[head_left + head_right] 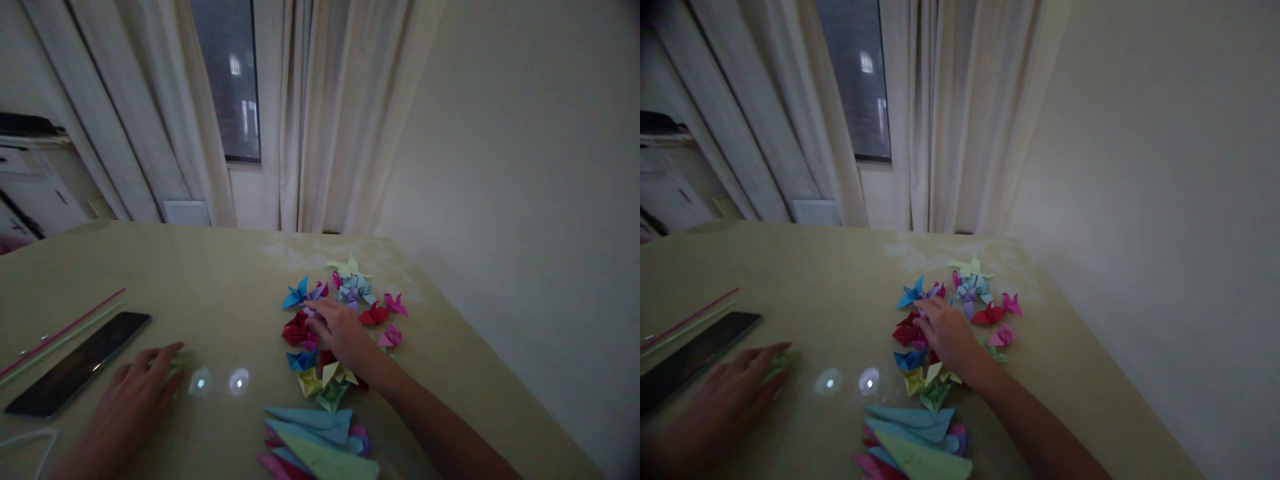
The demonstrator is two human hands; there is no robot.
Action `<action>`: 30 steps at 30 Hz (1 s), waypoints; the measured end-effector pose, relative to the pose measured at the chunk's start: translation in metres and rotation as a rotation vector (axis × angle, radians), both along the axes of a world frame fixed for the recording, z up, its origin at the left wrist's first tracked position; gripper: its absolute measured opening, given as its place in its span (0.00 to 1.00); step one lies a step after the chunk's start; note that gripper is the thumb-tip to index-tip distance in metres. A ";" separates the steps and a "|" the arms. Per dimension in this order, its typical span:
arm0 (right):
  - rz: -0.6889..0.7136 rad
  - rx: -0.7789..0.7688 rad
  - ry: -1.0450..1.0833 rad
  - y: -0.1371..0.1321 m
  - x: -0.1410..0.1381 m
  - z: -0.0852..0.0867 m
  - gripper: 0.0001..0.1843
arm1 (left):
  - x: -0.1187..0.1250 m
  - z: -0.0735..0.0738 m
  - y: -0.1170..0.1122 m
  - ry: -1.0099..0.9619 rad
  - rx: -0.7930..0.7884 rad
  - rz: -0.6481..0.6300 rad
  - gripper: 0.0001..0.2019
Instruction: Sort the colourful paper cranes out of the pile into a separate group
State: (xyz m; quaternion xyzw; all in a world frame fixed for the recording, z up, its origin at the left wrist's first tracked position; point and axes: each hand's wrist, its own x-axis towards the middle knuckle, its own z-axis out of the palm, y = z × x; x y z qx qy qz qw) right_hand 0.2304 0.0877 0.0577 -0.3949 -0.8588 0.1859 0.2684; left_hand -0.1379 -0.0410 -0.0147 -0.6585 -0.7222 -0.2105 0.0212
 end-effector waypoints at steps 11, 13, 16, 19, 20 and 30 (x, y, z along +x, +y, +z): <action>0.120 -0.175 0.220 -0.039 0.015 0.030 0.11 | 0.103 0.056 0.046 -0.376 -0.014 -0.457 0.21; 0.149 -0.249 0.239 -0.049 0.014 0.034 0.21 | 0.123 0.072 0.047 -0.414 -0.018 -0.547 0.22; 0.145 -0.243 0.277 -0.055 0.015 0.033 0.29 | 0.146 0.089 0.050 -0.437 -0.043 -0.631 0.24; 0.104 -0.155 0.350 -0.054 0.016 0.028 0.22 | 0.161 0.095 0.054 -0.462 -0.045 -0.631 0.23; 0.100 -0.124 0.364 -0.053 0.016 0.027 0.17 | 0.164 0.094 0.055 -0.466 -0.048 -0.636 0.22; -0.024 -0.034 0.304 -0.023 0.045 0.044 0.03 | 0.100 0.079 0.045 -0.248 -0.112 -0.480 0.29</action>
